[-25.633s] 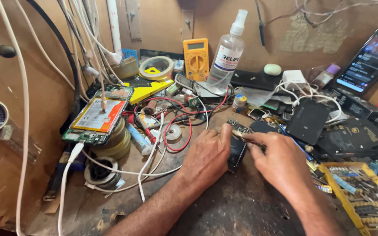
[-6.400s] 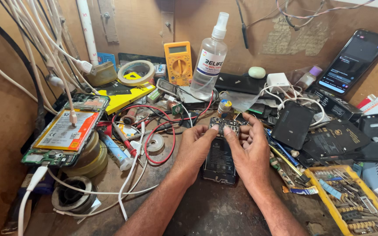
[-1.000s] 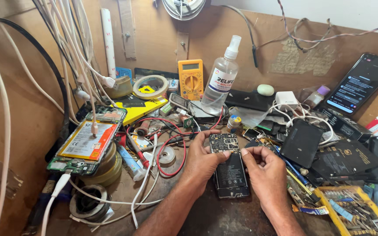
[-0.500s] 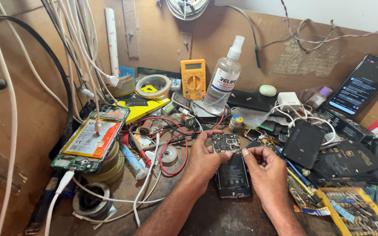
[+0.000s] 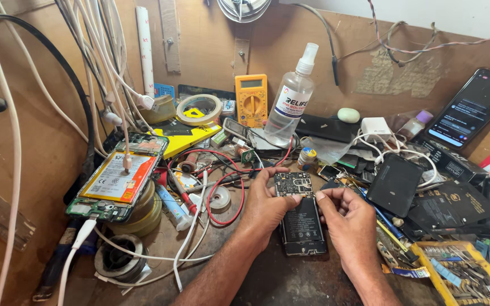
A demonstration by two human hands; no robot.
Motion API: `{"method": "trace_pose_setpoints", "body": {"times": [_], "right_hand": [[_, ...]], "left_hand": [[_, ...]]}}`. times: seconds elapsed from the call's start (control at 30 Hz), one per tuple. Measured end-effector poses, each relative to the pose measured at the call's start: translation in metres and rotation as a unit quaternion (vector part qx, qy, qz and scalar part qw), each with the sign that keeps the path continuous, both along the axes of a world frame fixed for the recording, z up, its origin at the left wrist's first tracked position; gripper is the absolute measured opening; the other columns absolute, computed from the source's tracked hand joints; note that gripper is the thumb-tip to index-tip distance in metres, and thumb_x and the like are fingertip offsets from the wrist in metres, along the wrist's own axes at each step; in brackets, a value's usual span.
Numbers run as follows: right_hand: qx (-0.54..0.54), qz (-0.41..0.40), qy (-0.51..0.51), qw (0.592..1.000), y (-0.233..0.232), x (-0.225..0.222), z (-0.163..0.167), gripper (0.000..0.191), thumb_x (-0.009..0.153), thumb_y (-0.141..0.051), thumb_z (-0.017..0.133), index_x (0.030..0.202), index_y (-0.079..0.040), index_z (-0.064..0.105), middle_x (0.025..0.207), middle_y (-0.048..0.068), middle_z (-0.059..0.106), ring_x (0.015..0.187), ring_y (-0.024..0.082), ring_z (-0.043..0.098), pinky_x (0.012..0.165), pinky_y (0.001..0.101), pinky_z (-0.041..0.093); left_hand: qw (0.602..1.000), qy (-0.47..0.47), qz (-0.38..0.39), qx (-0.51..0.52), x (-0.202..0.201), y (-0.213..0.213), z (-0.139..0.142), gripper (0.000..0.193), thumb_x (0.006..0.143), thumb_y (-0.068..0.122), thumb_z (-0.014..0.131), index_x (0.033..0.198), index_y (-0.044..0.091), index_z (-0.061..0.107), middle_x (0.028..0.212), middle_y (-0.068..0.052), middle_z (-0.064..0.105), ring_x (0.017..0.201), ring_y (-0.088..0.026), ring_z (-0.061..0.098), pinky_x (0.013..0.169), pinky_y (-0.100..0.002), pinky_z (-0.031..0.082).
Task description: The person uses a small screwdriver to remove screws from a disassembled smartphone on a cluttered workbench. They then use tweezers to lift and reposition a small internal component on the motherboard. The device remains open on the bench throughout the clip.
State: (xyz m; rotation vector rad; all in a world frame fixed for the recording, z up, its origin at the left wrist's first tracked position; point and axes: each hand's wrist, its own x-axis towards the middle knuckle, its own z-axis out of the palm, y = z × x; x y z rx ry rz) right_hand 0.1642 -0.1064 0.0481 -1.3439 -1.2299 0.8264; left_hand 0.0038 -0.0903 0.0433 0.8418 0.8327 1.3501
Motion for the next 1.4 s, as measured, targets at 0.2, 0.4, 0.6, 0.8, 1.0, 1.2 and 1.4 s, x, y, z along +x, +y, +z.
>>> {"method": "trace_pose_setpoints", "body": {"times": [0.2,0.4,0.6,0.8,1.0,1.2,1.4], "right_hand": [[0.001,0.0,-0.004,1.0,-0.0004,-0.0011,0.0011,0.016,0.093,-0.014,0.071,0.097,0.002,0.073,0.078,0.002,0.07,0.066,0.006,0.06,0.06,0.0237,0.051],[0.008,0.005,-0.008,1.0,-0.0003,-0.0023,0.0011,0.019,0.092,-0.017,0.074,0.097,0.002,0.074,0.077,0.0,0.068,0.065,0.004,0.056,0.058,0.0222,0.047],[0.004,0.01,0.007,1.0,-0.0008,-0.0015,0.0021,0.019,0.094,-0.016,0.072,0.097,0.002,0.073,0.075,0.001,0.067,0.064,0.005,0.056,0.057,0.0222,0.046],[0.005,0.015,0.038,0.999,-0.0011,-0.0013,0.0013,0.017,0.095,-0.015,0.07,0.098,0.002,0.073,0.076,0.001,0.067,0.064,0.005,0.057,0.057,0.0225,0.046],[0.021,0.02,0.04,0.999,-0.0015,-0.0012,0.0016,0.017,0.095,-0.014,0.071,0.099,0.003,0.072,0.078,0.002,0.067,0.066,0.005,0.058,0.059,0.0221,0.047],[0.018,0.03,0.054,0.998,-0.0014,0.0003,0.0006,0.017,0.094,-0.012,0.071,0.101,0.002,0.072,0.082,0.002,0.069,0.07,0.005,0.059,0.063,0.0217,0.048],[0.009,0.026,0.044,0.999,0.0009,0.0024,-0.0015,0.016,0.093,-0.011,0.071,0.1,0.003,0.072,0.081,0.003,0.069,0.068,0.007,0.059,0.062,0.0235,0.048]], "left_hand": [[1.0,-0.01,-0.003,-0.003,-0.0007,0.0,-0.0013,0.062,0.076,-0.013,0.067,0.133,0.003,0.05,0.103,-0.014,0.075,0.09,-0.018,0.073,0.077,-0.031,0.06],[1.0,-0.008,0.004,0.004,-0.0005,0.0012,-0.0025,0.062,0.077,-0.013,0.068,0.134,0.003,0.05,0.104,-0.013,0.075,0.091,-0.017,0.073,0.078,-0.03,0.059],[1.0,-0.017,-0.004,-0.013,-0.0011,0.001,-0.0017,0.062,0.077,-0.013,0.068,0.134,0.004,0.051,0.102,-0.013,0.075,0.089,-0.018,0.073,0.077,-0.031,0.059],[0.999,-0.031,-0.011,-0.017,-0.0028,0.0021,-0.0001,0.062,0.077,-0.013,0.069,0.134,0.004,0.053,0.102,-0.013,0.074,0.088,-0.018,0.071,0.077,-0.031,0.058],[0.997,-0.058,-0.022,-0.046,-0.0043,0.0024,0.0002,0.062,0.078,-0.014,0.067,0.135,0.006,0.053,0.102,-0.013,0.073,0.088,-0.018,0.07,0.077,-0.031,0.058],[0.997,-0.068,-0.021,-0.032,-0.003,0.0038,-0.0016,0.061,0.078,-0.013,0.068,0.135,0.004,0.053,0.105,-0.014,0.074,0.09,-0.018,0.072,0.079,-0.031,0.059],[0.999,-0.008,0.005,0.037,0.0002,-0.002,-0.0005,0.061,0.077,-0.012,0.07,0.133,0.003,0.052,0.102,-0.015,0.076,0.088,-0.018,0.074,0.074,-0.029,0.061]]}}
